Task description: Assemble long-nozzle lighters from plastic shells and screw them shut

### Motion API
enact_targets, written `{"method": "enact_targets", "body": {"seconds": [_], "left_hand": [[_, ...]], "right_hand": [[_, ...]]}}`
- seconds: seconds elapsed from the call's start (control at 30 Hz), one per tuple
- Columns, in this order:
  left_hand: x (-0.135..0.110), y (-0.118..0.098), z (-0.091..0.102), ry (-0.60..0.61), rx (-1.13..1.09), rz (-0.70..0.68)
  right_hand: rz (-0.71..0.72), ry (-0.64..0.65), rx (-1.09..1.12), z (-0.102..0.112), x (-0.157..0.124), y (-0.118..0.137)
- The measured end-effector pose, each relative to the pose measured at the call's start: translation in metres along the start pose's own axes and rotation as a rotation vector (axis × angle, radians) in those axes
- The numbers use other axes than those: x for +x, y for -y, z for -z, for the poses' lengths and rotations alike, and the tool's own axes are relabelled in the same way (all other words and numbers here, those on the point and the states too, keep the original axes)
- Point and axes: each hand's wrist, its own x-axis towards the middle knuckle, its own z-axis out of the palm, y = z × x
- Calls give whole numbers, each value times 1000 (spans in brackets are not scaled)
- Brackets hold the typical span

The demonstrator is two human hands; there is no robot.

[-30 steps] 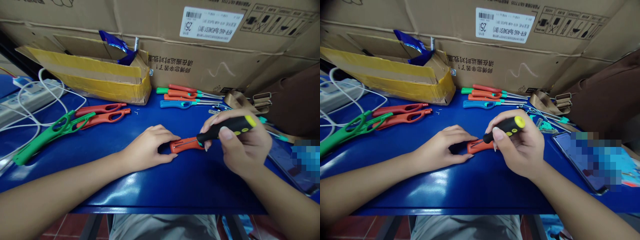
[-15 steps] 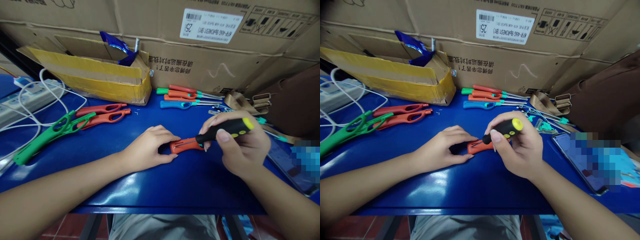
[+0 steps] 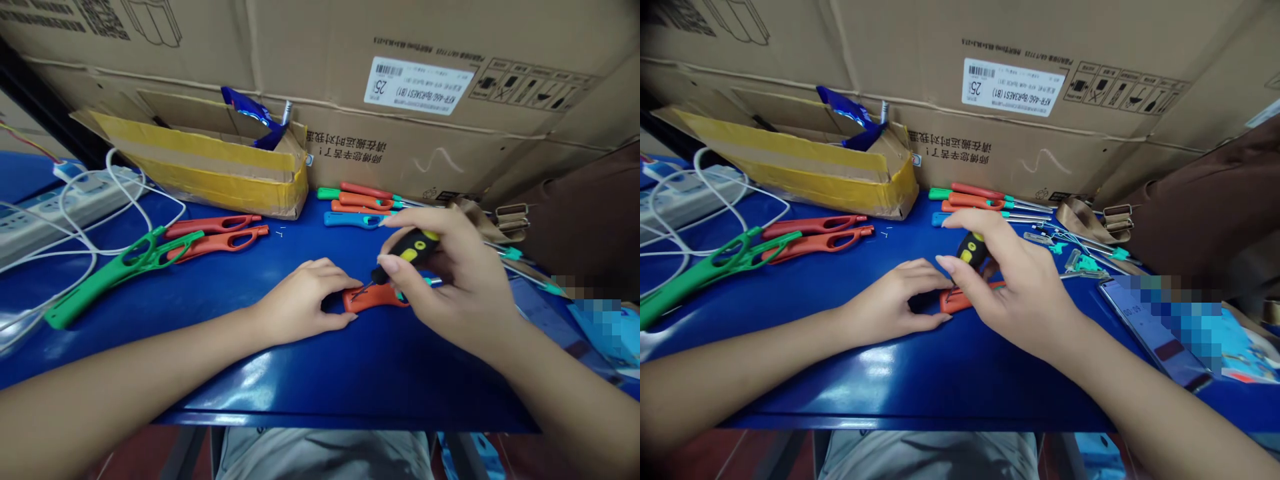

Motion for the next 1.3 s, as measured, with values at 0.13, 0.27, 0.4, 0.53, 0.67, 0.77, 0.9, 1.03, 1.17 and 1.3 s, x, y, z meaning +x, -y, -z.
{"method": "enact_targets", "body": {"seconds": [0.13, 0.27, 0.4, 0.53, 0.67, 0.77, 0.9, 1.03, 1.17, 1.3], "left_hand": [[0, 0, 0, 8, -3, 8], [-1, 0, 0, -1, -4, 5], [-1, 0, 0, -23, 2, -14], [-1, 0, 0, -5, -6, -2], [0, -1, 1, -14, -9, -5], [0, -1, 1, -19, -19, -16], [0, -1, 2, -14, -24, -7], [0, -1, 1, -22, -18, -13], [0, -2, 1, -17, -25, -3], [0, -2, 2, -25, -30, -8]], "right_hand": [[-36, 101, -25, 6, 6, 4], [42, 99, -31, 8, 4, -5], [162, -1, -133, 4, 0, -12], [136, 87, -40, 5, 0, -12], [206, 76, -58, 8, 0, -13], [314, -11, -194, 9, 0, -13], [246, 74, -96, 9, 0, -12], [290, 25, -109, 10, 1, -13], [400, -76, -244, 11, -1, -14], [378, -47, -164, 10, -2, -11]]}}
